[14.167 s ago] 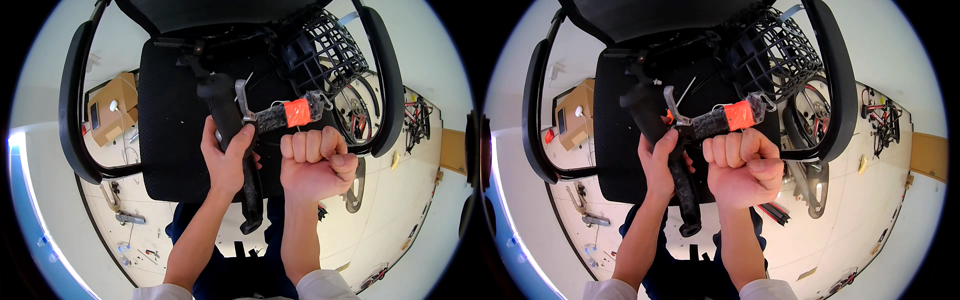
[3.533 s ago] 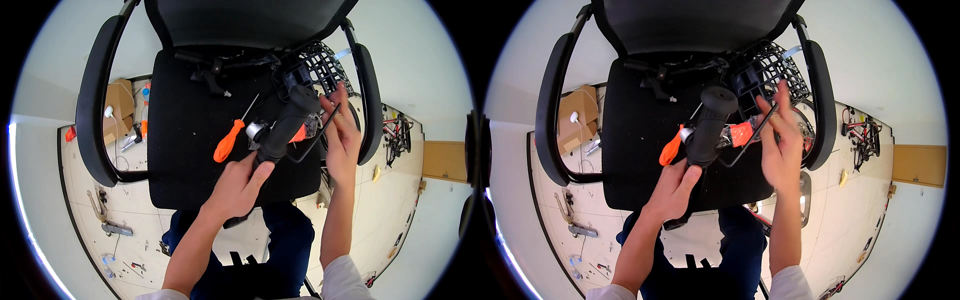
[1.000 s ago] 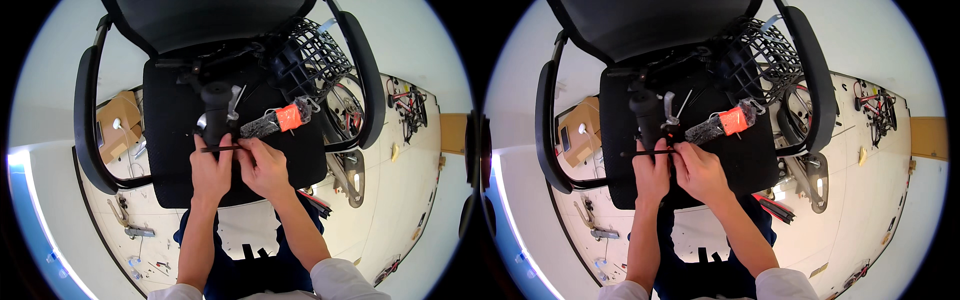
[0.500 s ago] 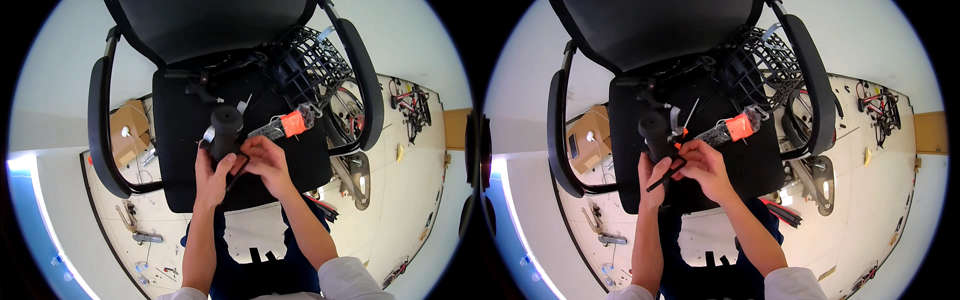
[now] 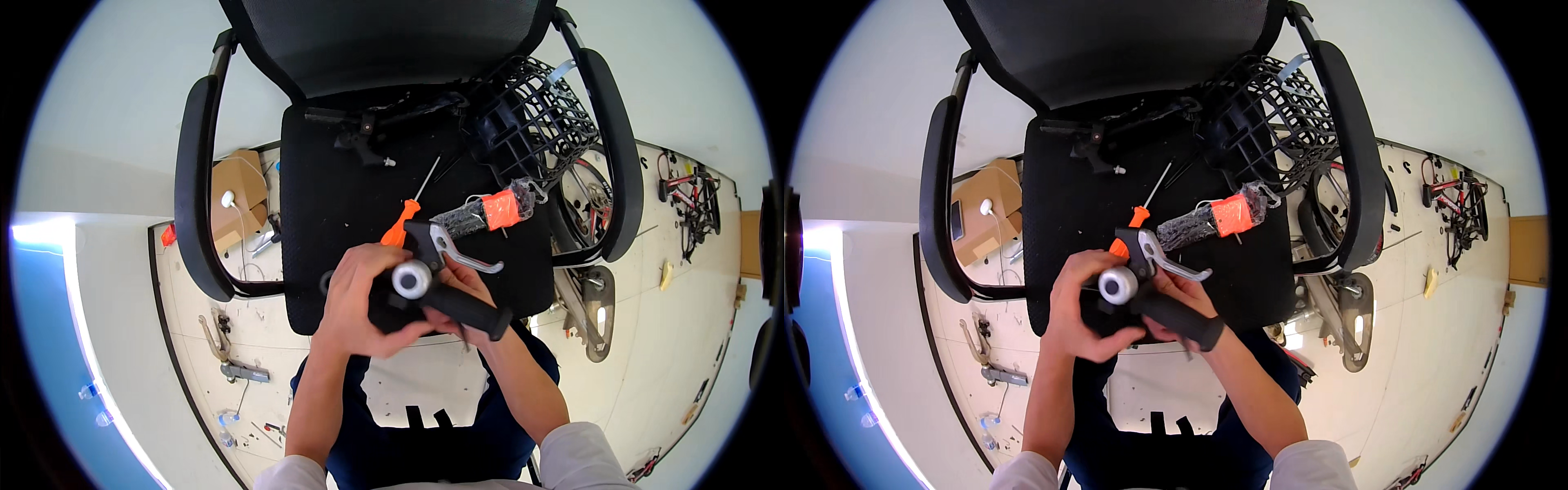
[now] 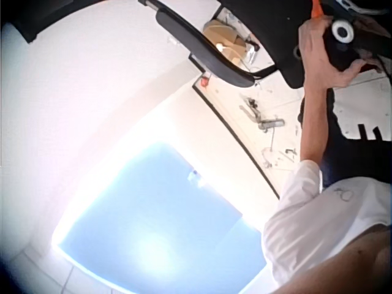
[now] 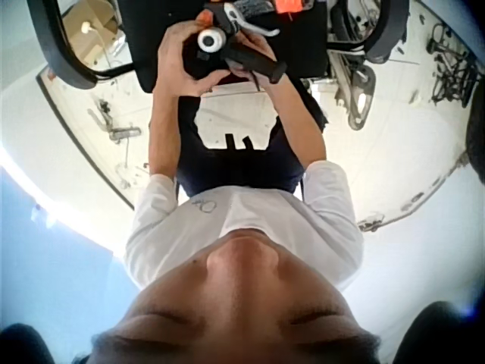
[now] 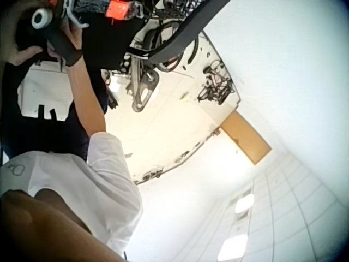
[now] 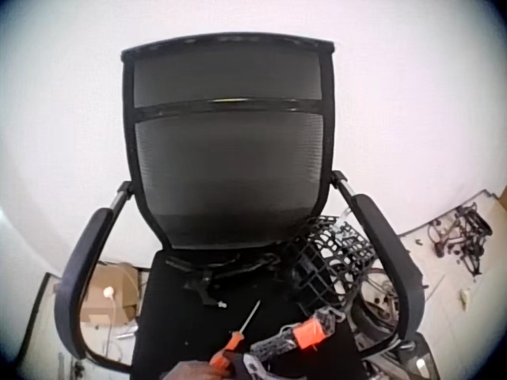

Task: The person assembles a bicycle handlebar by attaching a brake lever and a bell. They use a screwdriver to tighten the components and wipe the handlebar with a cloth.

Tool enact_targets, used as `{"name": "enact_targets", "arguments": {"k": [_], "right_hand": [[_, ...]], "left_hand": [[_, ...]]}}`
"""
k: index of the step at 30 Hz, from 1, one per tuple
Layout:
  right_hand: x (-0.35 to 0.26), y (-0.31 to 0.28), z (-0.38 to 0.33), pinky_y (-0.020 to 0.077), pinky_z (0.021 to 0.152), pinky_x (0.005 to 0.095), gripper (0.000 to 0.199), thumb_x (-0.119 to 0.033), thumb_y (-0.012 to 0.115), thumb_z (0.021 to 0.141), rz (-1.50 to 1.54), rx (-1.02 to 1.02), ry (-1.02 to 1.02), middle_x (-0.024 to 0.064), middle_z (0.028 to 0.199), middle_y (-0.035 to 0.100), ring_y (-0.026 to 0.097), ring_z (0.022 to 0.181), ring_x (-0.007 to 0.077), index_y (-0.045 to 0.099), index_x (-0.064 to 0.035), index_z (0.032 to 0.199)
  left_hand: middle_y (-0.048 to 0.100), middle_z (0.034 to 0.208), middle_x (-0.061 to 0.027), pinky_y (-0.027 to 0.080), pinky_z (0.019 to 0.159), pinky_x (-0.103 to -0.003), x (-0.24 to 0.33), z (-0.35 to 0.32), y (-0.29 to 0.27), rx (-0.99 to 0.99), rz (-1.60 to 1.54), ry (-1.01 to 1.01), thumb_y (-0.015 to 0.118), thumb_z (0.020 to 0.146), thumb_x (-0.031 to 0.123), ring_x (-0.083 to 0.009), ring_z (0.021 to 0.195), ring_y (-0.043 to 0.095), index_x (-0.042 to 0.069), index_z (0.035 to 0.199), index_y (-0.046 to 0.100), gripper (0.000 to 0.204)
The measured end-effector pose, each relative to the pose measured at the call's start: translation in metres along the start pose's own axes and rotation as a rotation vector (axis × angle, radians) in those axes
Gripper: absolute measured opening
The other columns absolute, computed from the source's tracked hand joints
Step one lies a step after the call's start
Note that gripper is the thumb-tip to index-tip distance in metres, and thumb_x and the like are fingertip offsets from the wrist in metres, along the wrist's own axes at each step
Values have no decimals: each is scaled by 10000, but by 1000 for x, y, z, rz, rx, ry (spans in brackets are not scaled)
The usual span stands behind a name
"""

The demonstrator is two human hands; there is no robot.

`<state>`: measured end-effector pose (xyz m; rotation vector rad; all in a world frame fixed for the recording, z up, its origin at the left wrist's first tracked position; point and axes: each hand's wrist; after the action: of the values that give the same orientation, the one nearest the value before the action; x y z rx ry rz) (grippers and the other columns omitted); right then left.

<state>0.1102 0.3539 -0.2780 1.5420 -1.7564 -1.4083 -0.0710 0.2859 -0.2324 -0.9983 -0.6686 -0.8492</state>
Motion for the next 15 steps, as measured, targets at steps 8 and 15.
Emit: {"name": "enact_targets", "arguments": {"k": [8,15], "right_hand": [[-8,24,-6,250,490,173,174,-240,499,1017,-692,35,-380,-84,710,428,350,563,-8,550,-84,959],[-27,13,-11,286,540,170,189,-238,517,1014,-627,47,-134,-81,737,451,378,638,-2,572,-79,929]], "left_hand": [[656,1023,-166,454,959,-440,30,-11,34,301,-36,-201,820,610,177,-316,978,635,-4,1032,611,505],[670,862,-111,483,929,-434,24,3,44,242,-45,-152,767,602,74,-253,829,667,17,862,640,295]]}}
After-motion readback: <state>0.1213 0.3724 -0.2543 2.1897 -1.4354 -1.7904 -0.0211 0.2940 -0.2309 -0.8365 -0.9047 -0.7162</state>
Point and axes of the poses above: each hand's wrist, its own z-axis towards the middle knuckle, its own y-axis out of the palm, x = y × z
